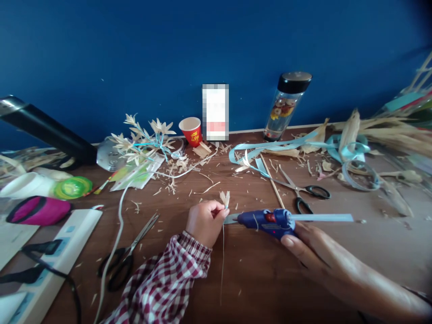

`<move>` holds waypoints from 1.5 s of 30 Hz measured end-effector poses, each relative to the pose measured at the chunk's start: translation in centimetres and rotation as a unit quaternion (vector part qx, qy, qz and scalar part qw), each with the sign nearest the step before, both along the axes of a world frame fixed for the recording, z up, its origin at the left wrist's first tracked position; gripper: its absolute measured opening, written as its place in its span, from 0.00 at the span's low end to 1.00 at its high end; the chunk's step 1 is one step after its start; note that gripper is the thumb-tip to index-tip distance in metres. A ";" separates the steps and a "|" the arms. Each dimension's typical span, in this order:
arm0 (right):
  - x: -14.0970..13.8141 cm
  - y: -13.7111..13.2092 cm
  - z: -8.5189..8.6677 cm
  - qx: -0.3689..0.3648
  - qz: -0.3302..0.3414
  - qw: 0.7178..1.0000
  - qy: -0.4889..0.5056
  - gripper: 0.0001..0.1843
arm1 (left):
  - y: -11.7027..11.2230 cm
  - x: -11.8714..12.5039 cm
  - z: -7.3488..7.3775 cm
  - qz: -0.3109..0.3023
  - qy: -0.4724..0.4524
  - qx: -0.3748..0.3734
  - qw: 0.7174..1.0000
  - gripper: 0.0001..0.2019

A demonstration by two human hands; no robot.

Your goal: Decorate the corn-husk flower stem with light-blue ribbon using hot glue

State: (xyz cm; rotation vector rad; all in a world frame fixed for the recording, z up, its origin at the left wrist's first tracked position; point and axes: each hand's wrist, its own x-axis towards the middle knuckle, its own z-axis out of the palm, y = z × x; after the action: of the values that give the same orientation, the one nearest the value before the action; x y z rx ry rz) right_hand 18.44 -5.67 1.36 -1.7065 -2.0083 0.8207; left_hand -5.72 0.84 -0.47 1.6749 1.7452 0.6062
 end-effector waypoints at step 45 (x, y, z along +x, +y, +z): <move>-1.6 1.2 0.6 0.048 0.044 0.998 -0.018 0.18 | 0.0 -0.1 -0.1 -0.006 0.001 -0.007 1.000 0.10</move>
State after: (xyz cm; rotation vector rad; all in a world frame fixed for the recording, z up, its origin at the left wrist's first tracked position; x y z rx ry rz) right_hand 16.88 -4.51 1.95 -1.6013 -2.1238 0.7148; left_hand -5.84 0.88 -0.56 1.6762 1.7352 0.5865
